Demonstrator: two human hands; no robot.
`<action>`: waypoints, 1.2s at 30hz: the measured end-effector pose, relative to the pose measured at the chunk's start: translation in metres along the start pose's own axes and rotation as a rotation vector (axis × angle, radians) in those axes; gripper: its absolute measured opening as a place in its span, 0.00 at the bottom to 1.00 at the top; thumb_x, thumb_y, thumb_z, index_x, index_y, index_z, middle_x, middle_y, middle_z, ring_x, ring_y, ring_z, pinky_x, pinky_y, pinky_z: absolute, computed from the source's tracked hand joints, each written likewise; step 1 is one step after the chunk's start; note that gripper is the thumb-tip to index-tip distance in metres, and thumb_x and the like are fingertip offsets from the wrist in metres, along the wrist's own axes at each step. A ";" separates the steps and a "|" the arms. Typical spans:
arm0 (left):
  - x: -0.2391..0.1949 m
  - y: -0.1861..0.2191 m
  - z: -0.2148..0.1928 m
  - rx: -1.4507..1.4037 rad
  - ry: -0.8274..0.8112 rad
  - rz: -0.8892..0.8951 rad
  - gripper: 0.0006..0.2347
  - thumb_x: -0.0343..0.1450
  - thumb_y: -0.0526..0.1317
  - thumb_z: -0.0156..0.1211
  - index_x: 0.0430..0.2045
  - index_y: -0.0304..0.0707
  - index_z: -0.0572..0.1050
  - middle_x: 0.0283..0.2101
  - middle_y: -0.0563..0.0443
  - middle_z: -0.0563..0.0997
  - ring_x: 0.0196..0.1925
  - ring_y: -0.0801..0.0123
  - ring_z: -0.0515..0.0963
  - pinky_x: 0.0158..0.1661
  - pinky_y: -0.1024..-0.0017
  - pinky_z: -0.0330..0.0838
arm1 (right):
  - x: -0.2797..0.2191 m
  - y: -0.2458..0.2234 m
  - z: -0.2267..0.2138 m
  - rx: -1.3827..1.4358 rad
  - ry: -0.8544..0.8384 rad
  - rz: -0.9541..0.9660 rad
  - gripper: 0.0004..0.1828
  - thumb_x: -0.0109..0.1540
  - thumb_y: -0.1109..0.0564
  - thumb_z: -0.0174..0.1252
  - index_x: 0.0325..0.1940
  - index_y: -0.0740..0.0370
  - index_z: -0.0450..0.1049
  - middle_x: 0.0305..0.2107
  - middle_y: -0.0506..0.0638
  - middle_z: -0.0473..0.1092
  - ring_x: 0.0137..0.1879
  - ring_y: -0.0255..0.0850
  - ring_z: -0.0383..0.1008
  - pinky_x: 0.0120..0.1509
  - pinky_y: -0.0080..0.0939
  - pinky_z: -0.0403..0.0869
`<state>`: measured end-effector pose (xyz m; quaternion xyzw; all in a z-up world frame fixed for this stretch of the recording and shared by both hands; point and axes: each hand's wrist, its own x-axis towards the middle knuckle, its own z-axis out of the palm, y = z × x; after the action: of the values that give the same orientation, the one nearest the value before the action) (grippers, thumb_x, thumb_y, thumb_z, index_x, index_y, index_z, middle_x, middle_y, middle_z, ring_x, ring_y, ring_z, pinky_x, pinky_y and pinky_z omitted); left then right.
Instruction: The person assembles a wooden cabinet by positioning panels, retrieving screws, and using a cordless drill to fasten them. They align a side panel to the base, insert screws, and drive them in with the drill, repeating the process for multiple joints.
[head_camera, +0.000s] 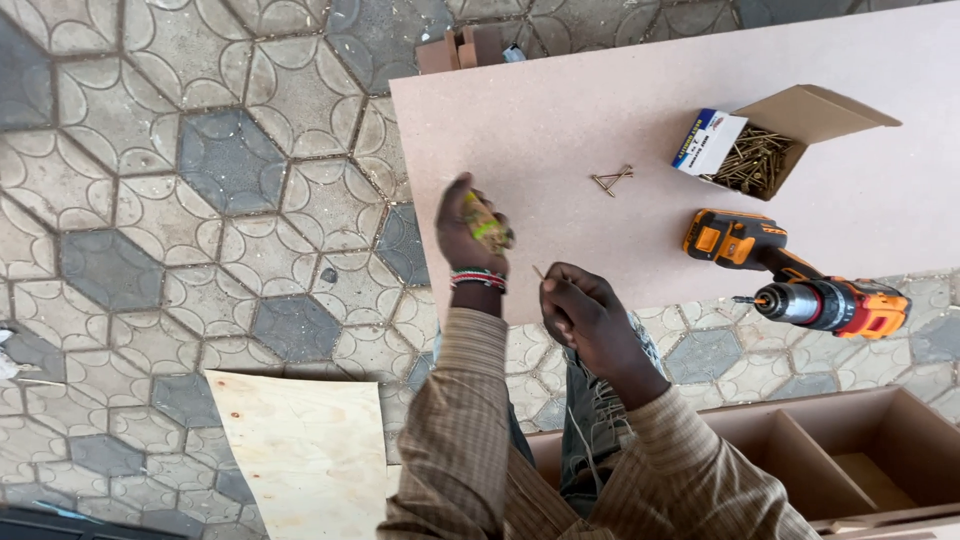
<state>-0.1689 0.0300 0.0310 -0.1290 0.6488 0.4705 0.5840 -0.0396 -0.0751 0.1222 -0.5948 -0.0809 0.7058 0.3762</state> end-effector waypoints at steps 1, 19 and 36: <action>0.007 0.006 -0.001 0.012 -0.030 0.003 0.14 0.70 0.50 0.80 0.29 0.45 0.80 0.23 0.48 0.74 0.15 0.60 0.78 0.12 0.65 0.70 | -0.003 -0.001 -0.010 0.006 -0.056 -0.024 0.14 0.78 0.58 0.58 0.41 0.67 0.78 0.17 0.57 0.66 0.17 0.37 0.66 0.20 0.35 0.64; 0.007 0.009 -0.005 0.224 -0.201 -0.096 0.28 0.74 0.68 0.75 0.43 0.38 0.85 0.25 0.50 0.78 0.18 0.59 0.83 0.18 0.63 0.79 | 0.127 0.029 -0.164 -0.460 0.471 -0.099 0.12 0.72 0.48 0.67 0.44 0.59 0.81 0.25 0.52 0.66 0.30 0.43 0.71 0.35 0.46 0.68; 0.001 -0.004 0.003 0.194 -0.122 -0.185 0.24 0.69 0.63 0.81 0.29 0.40 0.80 0.22 0.51 0.73 0.15 0.56 0.81 0.17 0.58 0.82 | 0.130 -0.003 -0.139 -0.846 0.566 -0.033 0.18 0.77 0.40 0.57 0.52 0.54 0.83 0.30 0.55 0.72 0.40 0.52 0.78 0.44 0.58 0.75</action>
<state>-0.1641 0.0304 0.0290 -0.1021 0.6400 0.3567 0.6728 0.0861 -0.0377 -0.0160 -0.8616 -0.2639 0.4164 0.1209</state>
